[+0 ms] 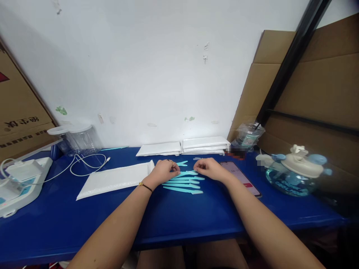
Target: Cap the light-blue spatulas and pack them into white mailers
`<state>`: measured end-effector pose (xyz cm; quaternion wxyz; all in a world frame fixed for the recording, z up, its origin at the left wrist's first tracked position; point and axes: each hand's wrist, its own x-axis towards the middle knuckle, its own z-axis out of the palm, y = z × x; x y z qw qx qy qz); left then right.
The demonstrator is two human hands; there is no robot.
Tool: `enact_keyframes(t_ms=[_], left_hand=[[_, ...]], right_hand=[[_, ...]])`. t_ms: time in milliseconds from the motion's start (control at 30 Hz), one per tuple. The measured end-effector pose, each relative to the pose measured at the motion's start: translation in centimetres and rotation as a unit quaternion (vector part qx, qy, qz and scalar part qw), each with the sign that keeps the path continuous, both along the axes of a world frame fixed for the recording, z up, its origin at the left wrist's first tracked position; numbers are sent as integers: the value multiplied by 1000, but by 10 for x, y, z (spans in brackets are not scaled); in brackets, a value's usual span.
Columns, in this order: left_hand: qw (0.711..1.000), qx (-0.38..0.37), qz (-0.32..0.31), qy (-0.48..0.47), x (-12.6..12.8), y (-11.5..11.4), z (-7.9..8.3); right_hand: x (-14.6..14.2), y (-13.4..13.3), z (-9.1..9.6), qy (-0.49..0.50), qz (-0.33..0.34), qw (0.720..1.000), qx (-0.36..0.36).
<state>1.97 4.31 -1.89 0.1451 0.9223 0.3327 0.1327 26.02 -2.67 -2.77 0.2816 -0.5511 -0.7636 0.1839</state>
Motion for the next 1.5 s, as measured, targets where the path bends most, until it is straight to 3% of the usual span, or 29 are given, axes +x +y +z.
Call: enact_keyframes(t_ms=[133,200,400,700,1033,1367,1500], left_hand=[[995,58,85,-2,-4,6,-4],[989,76,127,16,-5,10,-6],[987,59,146,33,-5,14,-9],[990,45,136,2,-3,14,-5],[991,31,133,-11,0,11,-2],[992,35,118,-27,3,8,0],[995,38,85,-40,5,3,0]], right_hand=[[20,8,-3,-50,-137,986,85],[27,12,-7,-83,-163,979,94],[26,21,-21,-142,-142,977,68],[19,22,-24,-184,-153,969,62],[4,11,-12,24,-59,995,71],[-10,9,-6,-12,-31,995,94],[-16,7,-6,-5,-9,996,90]])
